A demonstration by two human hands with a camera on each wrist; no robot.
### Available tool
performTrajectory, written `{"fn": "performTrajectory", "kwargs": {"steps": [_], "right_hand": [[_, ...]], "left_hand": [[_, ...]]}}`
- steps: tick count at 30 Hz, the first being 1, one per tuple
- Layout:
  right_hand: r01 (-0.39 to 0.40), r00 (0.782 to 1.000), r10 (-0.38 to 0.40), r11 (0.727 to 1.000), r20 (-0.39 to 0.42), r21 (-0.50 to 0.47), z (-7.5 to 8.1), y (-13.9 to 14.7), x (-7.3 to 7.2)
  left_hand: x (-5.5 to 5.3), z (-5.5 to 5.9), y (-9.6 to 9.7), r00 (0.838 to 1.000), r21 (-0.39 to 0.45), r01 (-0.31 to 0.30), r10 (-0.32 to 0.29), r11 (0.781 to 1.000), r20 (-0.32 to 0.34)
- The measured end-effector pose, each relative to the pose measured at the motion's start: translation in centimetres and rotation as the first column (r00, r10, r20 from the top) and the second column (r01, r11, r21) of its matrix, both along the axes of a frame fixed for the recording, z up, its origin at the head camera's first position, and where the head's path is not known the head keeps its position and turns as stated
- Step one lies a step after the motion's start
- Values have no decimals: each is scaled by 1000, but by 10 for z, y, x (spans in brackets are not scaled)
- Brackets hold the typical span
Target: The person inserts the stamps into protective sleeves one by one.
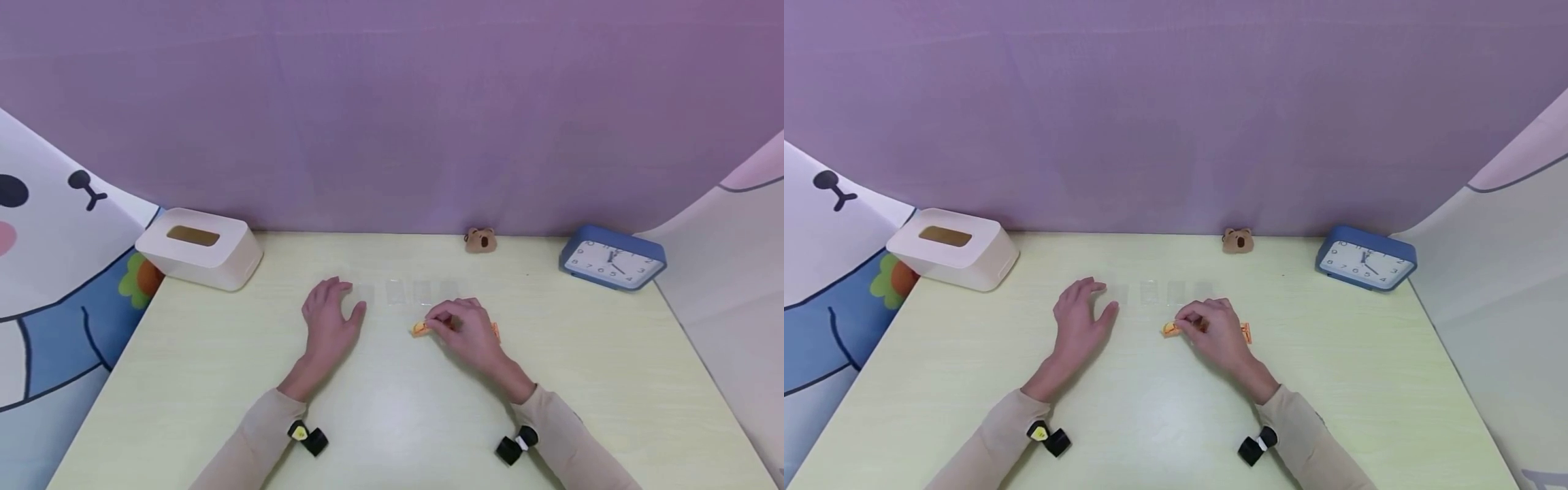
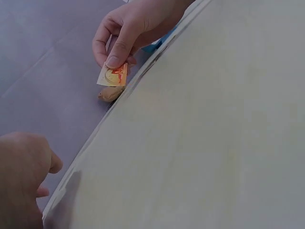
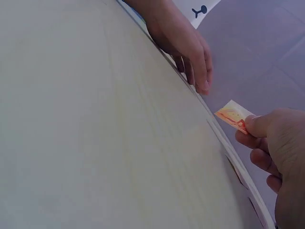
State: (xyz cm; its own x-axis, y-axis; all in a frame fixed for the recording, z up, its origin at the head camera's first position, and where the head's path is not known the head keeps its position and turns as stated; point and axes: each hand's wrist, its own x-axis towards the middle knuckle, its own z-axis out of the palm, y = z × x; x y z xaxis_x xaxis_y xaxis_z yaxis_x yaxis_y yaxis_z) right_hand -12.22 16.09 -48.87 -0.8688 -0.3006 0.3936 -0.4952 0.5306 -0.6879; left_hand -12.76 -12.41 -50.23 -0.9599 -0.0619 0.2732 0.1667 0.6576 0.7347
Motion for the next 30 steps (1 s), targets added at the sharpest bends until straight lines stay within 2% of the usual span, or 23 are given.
{"fn": "performTrajectory", "kwargs": {"steps": [6, 12, 20, 25, 30], "right_hand": [[15, 999, -21, 991, -44, -135, -4, 0, 1], [22, 999, -31, 968, -35, -248, -6, 0, 3], [51, 999, -45, 956, 27, -290, -4, 2, 5], [75, 996, -54, 947, 77, -313, -5, 2, 6], [85, 993, -50, 936, 111, -342, -4, 2, 7]], "left_hand": [[-11, 2, 7, 997, -89, -57, 61, 994, 43], [-15, 2, 8, 995, -126, -63, 71, 990, 65], [-15, 2, 8, 993, -106, -70, 80, 992, 92], [-14, 5, 9, 993, -71, -77, 83, 994, 82], [-14, 3, 9, 996, -54, -70, 73, 996, 58]]}}
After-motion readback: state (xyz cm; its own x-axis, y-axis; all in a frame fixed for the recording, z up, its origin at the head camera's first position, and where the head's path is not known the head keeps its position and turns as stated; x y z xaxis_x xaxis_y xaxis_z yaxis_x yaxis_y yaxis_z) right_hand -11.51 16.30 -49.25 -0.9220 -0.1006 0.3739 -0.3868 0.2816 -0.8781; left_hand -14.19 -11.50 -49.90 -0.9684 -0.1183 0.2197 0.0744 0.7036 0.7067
